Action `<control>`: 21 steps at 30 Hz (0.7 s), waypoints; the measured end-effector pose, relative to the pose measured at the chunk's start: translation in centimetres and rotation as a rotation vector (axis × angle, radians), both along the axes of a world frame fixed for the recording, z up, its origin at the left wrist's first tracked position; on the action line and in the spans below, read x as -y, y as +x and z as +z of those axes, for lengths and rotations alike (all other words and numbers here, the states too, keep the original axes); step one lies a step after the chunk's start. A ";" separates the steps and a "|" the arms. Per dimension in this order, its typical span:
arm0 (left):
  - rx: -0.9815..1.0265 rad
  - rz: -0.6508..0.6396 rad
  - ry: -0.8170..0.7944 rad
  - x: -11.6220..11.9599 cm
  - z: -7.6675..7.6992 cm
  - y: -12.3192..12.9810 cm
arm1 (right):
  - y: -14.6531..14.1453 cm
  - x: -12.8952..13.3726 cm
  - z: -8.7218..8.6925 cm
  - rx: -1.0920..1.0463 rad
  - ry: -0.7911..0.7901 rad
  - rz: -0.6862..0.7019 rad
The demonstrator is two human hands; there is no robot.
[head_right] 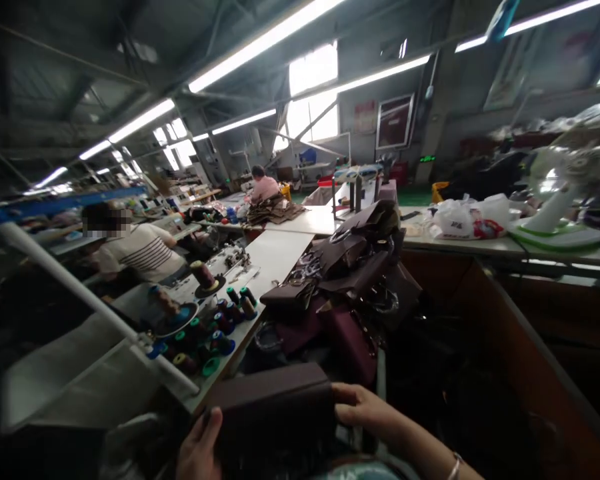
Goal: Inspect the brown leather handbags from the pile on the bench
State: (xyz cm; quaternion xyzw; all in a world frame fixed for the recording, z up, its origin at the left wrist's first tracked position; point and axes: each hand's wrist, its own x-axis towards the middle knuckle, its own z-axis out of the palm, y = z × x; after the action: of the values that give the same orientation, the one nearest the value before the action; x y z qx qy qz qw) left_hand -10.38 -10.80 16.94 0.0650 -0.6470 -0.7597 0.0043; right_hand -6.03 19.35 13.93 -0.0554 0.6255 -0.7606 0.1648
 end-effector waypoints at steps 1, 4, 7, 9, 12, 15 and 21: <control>0.040 -0.010 0.017 0.0 0.1 -0.5 | 0.1 0.5 0.2 -0.041 0.019 -0.018; 0.084 -0.103 0.153 -0.1 0.3 -1.5 | -0.4 1.6 0.0 0.033 0.041 -0.156; 0.001 -0.265 0.170 -0.8 1.0 -1.6 | -1.1 2.1 -0.5 0.196 -0.194 -0.298; -0.099 -0.332 0.096 -1.2 1.4 -1.4 | -1.6 1.9 -0.2 0.233 -0.353 -0.350; -0.202 -0.250 -0.113 -1.2 0.4 -0.7 | -2.6 0.9 1.3 0.285 -0.448 -0.382; -0.194 -0.060 -0.349 -0.4 -2.6 0.1 | -3.7 -0.7 3.1 0.339 -0.482 -0.439; -0.062 -0.151 -0.478 0.1 -8.1 2.1 | -5.0 -4.0 3.9 0.497 -0.619 -0.487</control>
State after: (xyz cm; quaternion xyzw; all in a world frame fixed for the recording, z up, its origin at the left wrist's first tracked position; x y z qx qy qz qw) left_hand -8.31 -10.92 8.88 -0.0098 -0.8109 -0.5848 -0.0173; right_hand -11.03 23.39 17.88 0.2305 0.3057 -0.9182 0.1018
